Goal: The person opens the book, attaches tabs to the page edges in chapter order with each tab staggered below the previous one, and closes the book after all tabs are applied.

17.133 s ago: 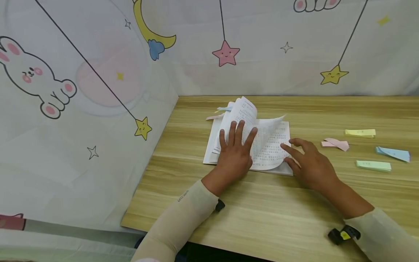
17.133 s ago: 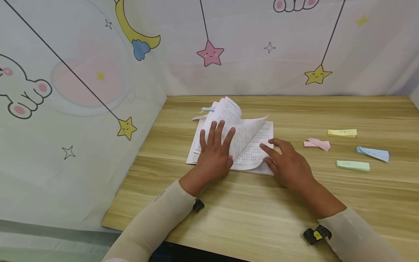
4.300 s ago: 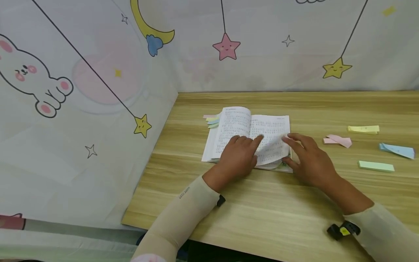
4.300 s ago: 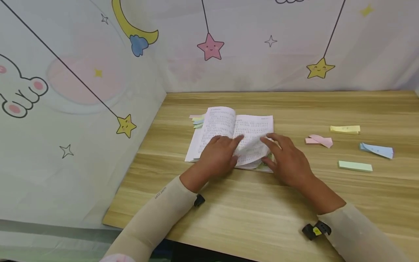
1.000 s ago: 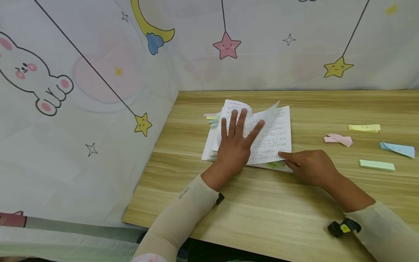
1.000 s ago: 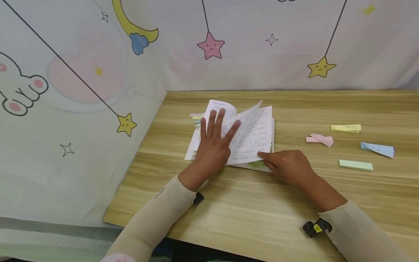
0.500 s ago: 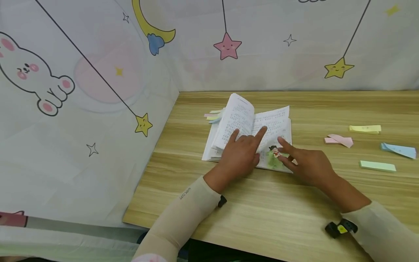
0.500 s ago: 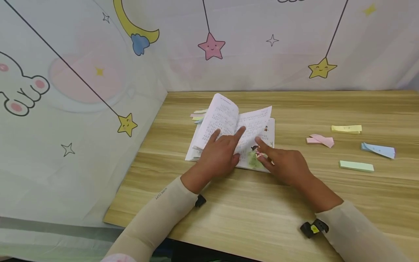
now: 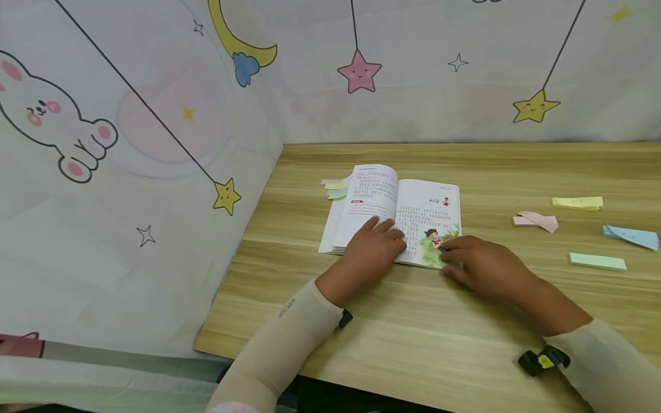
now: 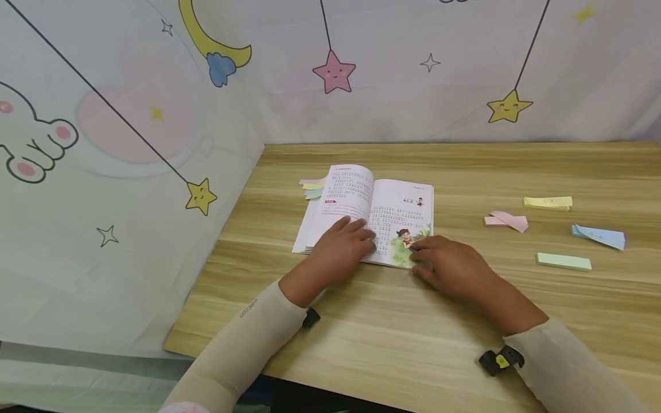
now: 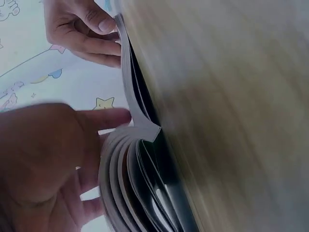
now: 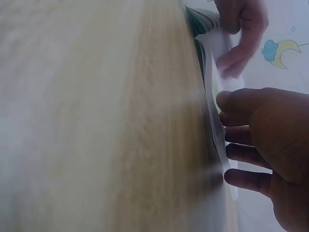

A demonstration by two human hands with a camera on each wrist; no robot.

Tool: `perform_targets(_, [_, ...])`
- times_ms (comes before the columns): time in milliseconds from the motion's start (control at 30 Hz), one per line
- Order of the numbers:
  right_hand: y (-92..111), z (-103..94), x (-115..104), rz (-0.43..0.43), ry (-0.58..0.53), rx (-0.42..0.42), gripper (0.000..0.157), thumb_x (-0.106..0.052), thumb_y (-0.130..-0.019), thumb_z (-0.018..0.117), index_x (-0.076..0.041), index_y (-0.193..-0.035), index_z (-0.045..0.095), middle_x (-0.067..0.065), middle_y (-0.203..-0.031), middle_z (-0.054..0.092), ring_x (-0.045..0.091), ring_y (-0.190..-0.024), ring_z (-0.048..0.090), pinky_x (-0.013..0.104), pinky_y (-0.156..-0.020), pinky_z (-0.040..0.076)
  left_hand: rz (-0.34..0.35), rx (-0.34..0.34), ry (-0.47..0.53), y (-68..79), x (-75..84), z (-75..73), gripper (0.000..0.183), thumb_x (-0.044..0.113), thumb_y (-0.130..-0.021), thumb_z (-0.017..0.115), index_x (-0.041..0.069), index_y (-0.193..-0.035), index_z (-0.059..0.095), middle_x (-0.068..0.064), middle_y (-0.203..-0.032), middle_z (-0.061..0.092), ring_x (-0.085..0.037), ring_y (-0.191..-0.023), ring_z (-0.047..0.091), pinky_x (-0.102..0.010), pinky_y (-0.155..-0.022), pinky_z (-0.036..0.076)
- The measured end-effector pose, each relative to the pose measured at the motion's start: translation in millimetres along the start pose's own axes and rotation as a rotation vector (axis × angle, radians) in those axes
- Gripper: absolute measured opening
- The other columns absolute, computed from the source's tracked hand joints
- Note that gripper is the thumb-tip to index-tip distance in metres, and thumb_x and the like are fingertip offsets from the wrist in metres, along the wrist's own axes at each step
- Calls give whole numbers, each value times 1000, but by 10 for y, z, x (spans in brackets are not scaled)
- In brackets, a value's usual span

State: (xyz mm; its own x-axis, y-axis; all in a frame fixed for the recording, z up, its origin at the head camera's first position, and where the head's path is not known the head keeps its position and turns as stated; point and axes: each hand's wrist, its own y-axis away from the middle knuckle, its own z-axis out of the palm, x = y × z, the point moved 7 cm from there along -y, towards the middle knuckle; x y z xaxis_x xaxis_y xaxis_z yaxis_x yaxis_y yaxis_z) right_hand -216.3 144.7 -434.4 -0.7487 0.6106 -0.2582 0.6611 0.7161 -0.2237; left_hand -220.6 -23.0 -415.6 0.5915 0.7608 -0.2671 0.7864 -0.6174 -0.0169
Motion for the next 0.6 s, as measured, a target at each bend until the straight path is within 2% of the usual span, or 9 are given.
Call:
perform_targets(100, [20, -11, 18, 6, -6, -9, 30, -29, -84, 69, -8, -106, 71, 5, -121, 60, 24, -113, 54, 44, -84, 46, -4, -29, 63, 10, 16, 43, 23, 23, -94, 51, 27, -110, 66, 8, -123, 56, -22, -131, 35, -47, -105, 24])
perform_targets(267, [32, -36, 56, 18, -28, -26, 29, -27, -84, 69, -8, -106, 71, 7, -117, 62, 25, -110, 56, 45, -85, 46, -44, -51, 115, 31, -14, 72, 25, 33, -90, 58, 29, -114, 65, 7, -125, 53, -22, -131, 32, -50, -102, 28])
perform_targets(333, [59, -99, 136, 56, -30, 12, 25, -22, -85, 68, -9, -105, 70, 7, -112, 64, 26, -107, 57, 45, -85, 45, -47, -64, 133, 37, -17, 77, 27, 34, -90, 60, 29, -116, 64, 7, -126, 53, -23, -131, 32, -51, -102, 28])
perform_targets(433, [143, -321, 416, 219, 10, 152, 18, -15, -87, 64, -7, -103, 70, 11, -103, 65, 32, -101, 56, 50, -81, 43, -47, -72, 151, 34, -20, 78, 28, 32, -89, 61, 29, -116, 64, 8, -125, 54, -24, -131, 31, -52, -101, 29])
perform_targets(500, [245, -474, 699, 371, 55, 231, 19, -13, -91, 57, -3, -104, 67, 18, -103, 63, 39, -102, 53, 53, -84, 39, -48, -70, 157, 32, -21, 79, 27, 31, -89, 60, 30, -116, 65, 8, -124, 54, -24, -131, 31, -52, -101, 30])
perform_targets(567, [335, -547, 1007, 524, 86, 221, 29, -20, -97, 50, 3, -109, 63, 27, -112, 56, 47, -109, 44, 58, -88, 33, -51, -70, 156, 32, -25, 81, 25, 30, -90, 59, 30, -115, 65, 8, -123, 54, -24, -130, 31, -52, -100, 30])
perform_targets(600, [374, -545, 1143, 576, 99, 190, 36, -25, -99, 45, 5, -111, 60, 30, -117, 52, 50, -112, 39, 59, -91, 29, -50, -68, 153, 32, -28, 86, 25, 30, -90, 59, 30, -114, 66, 9, -122, 55, -24, -130, 32, -51, -100, 31])
